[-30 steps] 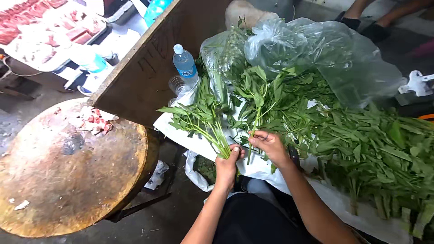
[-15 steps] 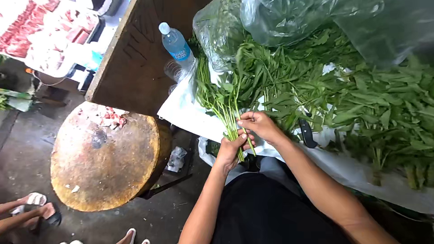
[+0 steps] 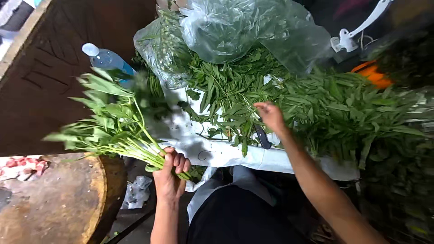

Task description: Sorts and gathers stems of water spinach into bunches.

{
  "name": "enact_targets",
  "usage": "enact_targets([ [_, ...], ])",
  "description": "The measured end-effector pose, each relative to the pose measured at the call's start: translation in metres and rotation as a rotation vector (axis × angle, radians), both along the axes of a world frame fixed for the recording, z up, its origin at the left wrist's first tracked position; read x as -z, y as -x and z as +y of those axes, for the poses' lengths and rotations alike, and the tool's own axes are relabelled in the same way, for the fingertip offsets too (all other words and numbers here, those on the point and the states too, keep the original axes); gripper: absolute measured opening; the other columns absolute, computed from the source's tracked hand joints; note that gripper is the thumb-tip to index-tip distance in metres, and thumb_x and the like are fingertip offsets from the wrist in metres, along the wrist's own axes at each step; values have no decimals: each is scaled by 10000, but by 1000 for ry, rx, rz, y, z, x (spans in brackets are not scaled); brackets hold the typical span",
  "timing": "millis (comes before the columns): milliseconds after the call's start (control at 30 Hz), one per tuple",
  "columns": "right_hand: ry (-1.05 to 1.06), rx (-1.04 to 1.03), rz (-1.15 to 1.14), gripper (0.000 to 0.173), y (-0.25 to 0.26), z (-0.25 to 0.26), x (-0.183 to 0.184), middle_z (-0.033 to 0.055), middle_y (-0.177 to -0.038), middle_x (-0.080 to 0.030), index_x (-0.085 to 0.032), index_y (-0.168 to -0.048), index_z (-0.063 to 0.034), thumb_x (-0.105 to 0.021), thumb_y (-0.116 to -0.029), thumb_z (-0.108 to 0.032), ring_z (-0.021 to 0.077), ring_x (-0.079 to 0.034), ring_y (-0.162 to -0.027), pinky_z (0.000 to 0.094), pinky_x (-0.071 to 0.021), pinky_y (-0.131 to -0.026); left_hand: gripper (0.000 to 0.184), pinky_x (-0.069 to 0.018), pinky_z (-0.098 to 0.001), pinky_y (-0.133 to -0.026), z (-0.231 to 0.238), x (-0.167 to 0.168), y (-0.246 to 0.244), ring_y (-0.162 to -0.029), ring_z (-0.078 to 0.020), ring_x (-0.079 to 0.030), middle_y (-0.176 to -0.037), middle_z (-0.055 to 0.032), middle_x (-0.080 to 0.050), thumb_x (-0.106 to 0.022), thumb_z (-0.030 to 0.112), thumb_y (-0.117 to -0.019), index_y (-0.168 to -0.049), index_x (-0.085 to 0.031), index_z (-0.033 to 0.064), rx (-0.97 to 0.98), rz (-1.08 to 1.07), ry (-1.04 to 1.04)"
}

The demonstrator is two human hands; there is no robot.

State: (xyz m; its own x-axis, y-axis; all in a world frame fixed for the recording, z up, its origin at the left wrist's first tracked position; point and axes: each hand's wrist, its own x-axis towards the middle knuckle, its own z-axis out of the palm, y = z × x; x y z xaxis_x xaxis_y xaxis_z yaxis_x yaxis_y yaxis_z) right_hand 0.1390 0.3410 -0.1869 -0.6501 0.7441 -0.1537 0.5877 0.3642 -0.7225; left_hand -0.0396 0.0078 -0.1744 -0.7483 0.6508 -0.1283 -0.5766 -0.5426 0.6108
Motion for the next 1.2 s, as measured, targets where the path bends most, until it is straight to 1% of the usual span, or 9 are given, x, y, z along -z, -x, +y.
enact_targets([
  [133, -298, -44, -281, 281, -17, 71, 37, 283, -1325, -556, -727, -1235, -67, -613, -980, -49, 479, -604, -1137, 672, -518, -914, 205, -532, -248, -502, -4, 14, 6, -445, -63, -525, -532, 66, -492, -521, 220, -1066, -1068, -673, 82, 143, -152, 124],
  [267, -342, -162, -195, 162, -21, 64, -14, 232, -1262, -600, -758, -1114, -61, -686, -979, -114, 418, -623, -1090, 623, -522, -926, 180, -580, -302, -567, -5, 21, -4, -483, -92, -576, -545, 50, -527, -558, 202, -1051, -1085, -685, 78, 146, -175, 115],
  [333, -302, -150, -136, 151, -19, 57, -50, 196, -1171, -652, -763, -1088, -61, -703, -974, -140, 346, -649, -972, 566, -541, -848, 158, -589, -309, -572, -4, 22, -12, -501, -101, -595, -571, 40, -553, -645, 231, -1012, -1080, -699, 99, 156, -181, 77],
  [533, 407, 92, 40, 226, 3, 8, -84, 60, -804, -659, -621, -1178, -2, -672, -988, -113, 85, -559, -527, 234, -500, -492, 146, -620, -373, -652, 13, 29, -28, -510, -122, -623, -548, 31, -575, -647, 207, -995, -1048, -716, 90, 249, -132, 111],
  [667, 762, -5, 263, 94, 24, -43, -56, 59, -840, -699, -610, -1082, -8, -591, -1001, -51, 76, -592, -548, 206, -505, -491, 226, -625, -417, -785, 34, 24, -35, -703, -201, -704, -722, -58, -677, -481, 93, -1045, -1127, -653, -27, 257, -58, 337],
  [800, 745, -69, 207, 134, 54, -95, -30, 53, -728, -668, -621, -1026, 11, -706, -939, -47, 101, -602, -521, 237, -523, -484, 227, -628, -403, -866, 44, 30, -44, -904, -254, -742, -981, -173, -736, -524, 54, -1049, -1172, -633, -103, 240, 34, 499],
  [933, 702, -127, 79, 227, 79, -126, -24, 72, -752, -676, -637, -1047, 18, -757, -930, -134, 110, -602, -517, 246, -524, -488, 235, -641, -403, -826, 38, 45, -52, -884, -250, -747, -1007, -169, -746, -547, 67, -1045, -1182, -658, -88, 183, 201, 579],
  [1100, 753, -193, 97, 253, 95, -149, -18, 62, -836, -693, -665, -1125, 8, -733, -951, -163, 86, -606, -553, 230, -528, -509, 271, -644, -361, -586, 25, 39, -54, -622, -216, -714, -926, -154, -726, -432, 122, -1096, -1212, -583, -71, 323, 78, 519],
  [1200, 793, -192, 192, 217, 103, -154, -10, 63, -783, -688, -672, -1104, 21, -722, -958, -132, 93, -617, -558, 236, -550, -538, 291, -642, -388, -633, 20, 42, -49, -662, -245, -725, -902, -168, -732, -389, 149, -1105, -1185, -563, -70, 318, 25, 434],
])
